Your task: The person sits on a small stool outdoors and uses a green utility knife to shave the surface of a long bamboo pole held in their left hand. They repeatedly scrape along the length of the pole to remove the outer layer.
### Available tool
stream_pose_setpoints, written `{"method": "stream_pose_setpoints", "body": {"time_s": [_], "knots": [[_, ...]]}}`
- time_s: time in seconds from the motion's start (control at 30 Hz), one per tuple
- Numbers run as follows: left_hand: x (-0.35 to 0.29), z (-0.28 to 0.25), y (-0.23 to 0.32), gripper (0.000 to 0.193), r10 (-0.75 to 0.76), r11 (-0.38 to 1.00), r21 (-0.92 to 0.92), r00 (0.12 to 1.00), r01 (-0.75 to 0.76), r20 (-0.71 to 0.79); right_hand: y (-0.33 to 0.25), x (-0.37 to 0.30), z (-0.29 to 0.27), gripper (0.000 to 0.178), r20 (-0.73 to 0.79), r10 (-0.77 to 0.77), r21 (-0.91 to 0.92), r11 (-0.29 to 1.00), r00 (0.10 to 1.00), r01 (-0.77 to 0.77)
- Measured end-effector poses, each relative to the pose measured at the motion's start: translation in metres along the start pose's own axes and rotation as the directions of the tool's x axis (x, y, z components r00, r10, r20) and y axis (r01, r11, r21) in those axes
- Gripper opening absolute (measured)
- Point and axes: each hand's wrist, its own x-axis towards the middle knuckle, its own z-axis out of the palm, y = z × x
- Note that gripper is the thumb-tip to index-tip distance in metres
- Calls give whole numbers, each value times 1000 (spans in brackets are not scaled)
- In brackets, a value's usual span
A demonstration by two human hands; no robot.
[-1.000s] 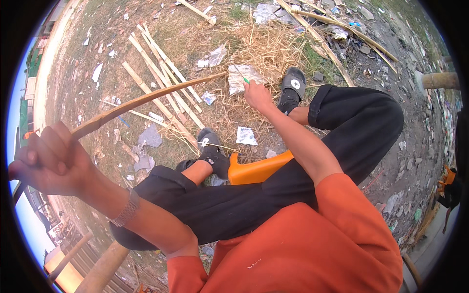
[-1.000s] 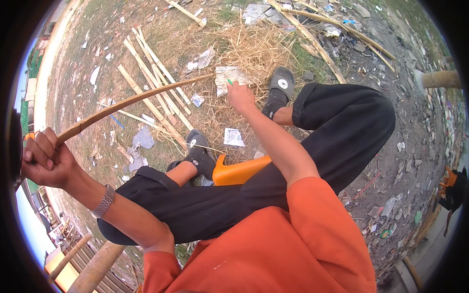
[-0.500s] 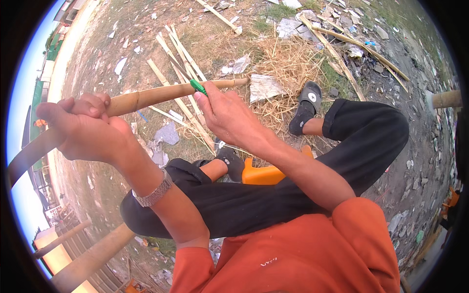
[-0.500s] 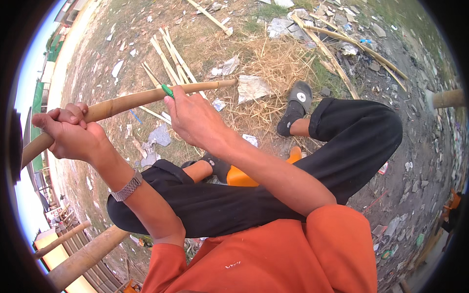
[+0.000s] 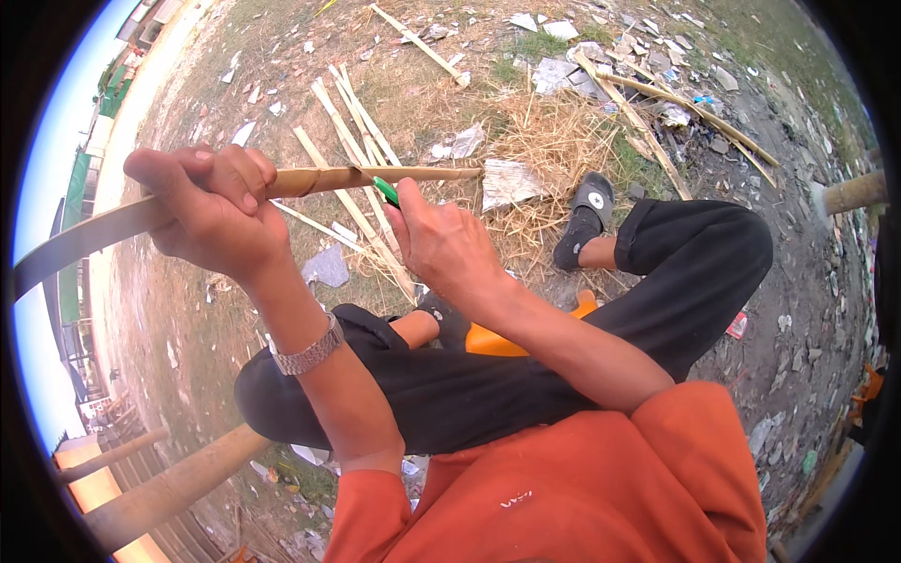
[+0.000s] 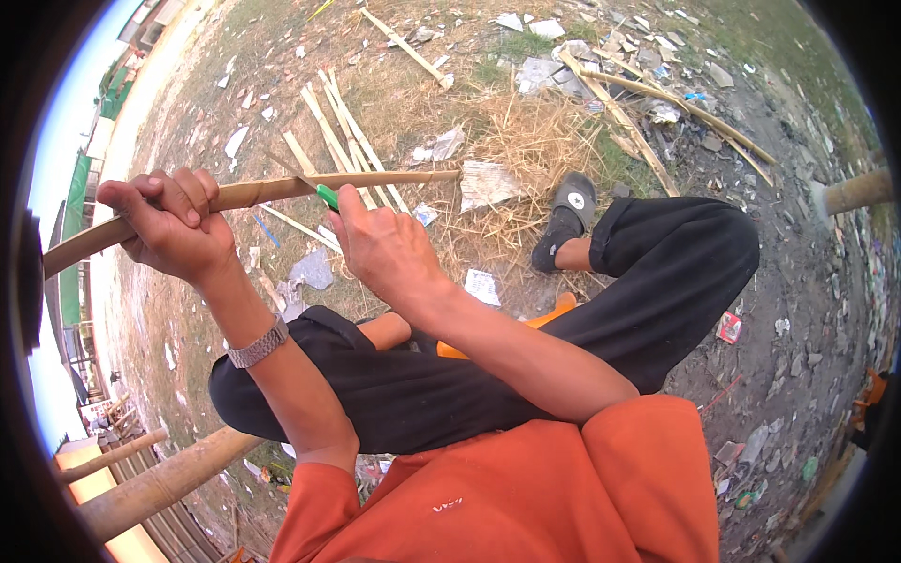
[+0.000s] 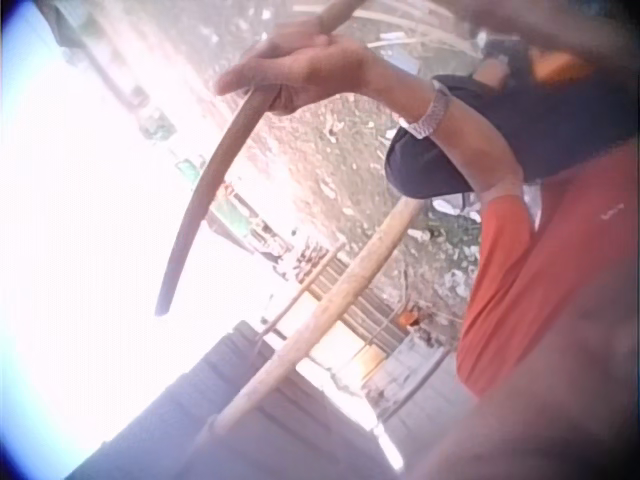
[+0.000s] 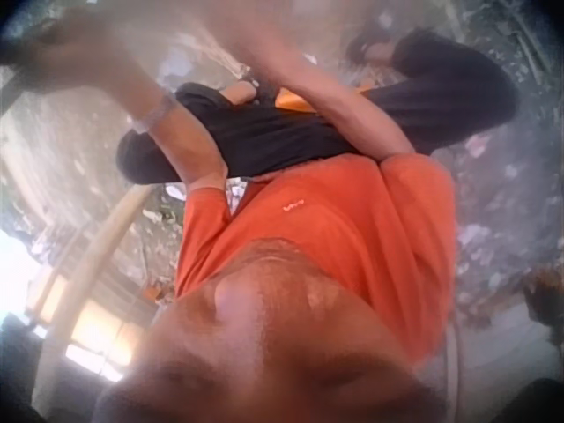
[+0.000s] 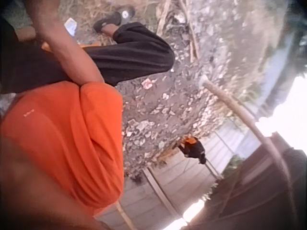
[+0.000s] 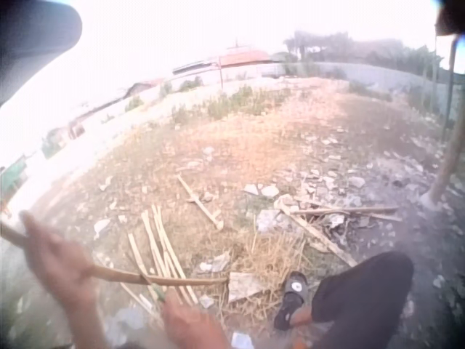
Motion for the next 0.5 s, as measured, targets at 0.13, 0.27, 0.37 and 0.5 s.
{"method": "stream_pose_setpoints", "body": {"time_s": [0.13,0.27,0.37,0.5], "knots": [[3,-2,2,44,-3,999,-33,999,1,-46,106,-22,42,27,106,318,-216,932,942,-291],[1,2,-1,43,0,998,-57,1000,-1,-20,151,-43,37,31,125,459,-244,873,879,-422],[2,3,-2,43,7,998,-65,1000,-7,9,84,-19,4,29,33,289,35,956,957,-290],[2,4,1,44,8,999,-38,1000,-8,10,13,3,-18,27,48,128,260,956,991,-136]]}}
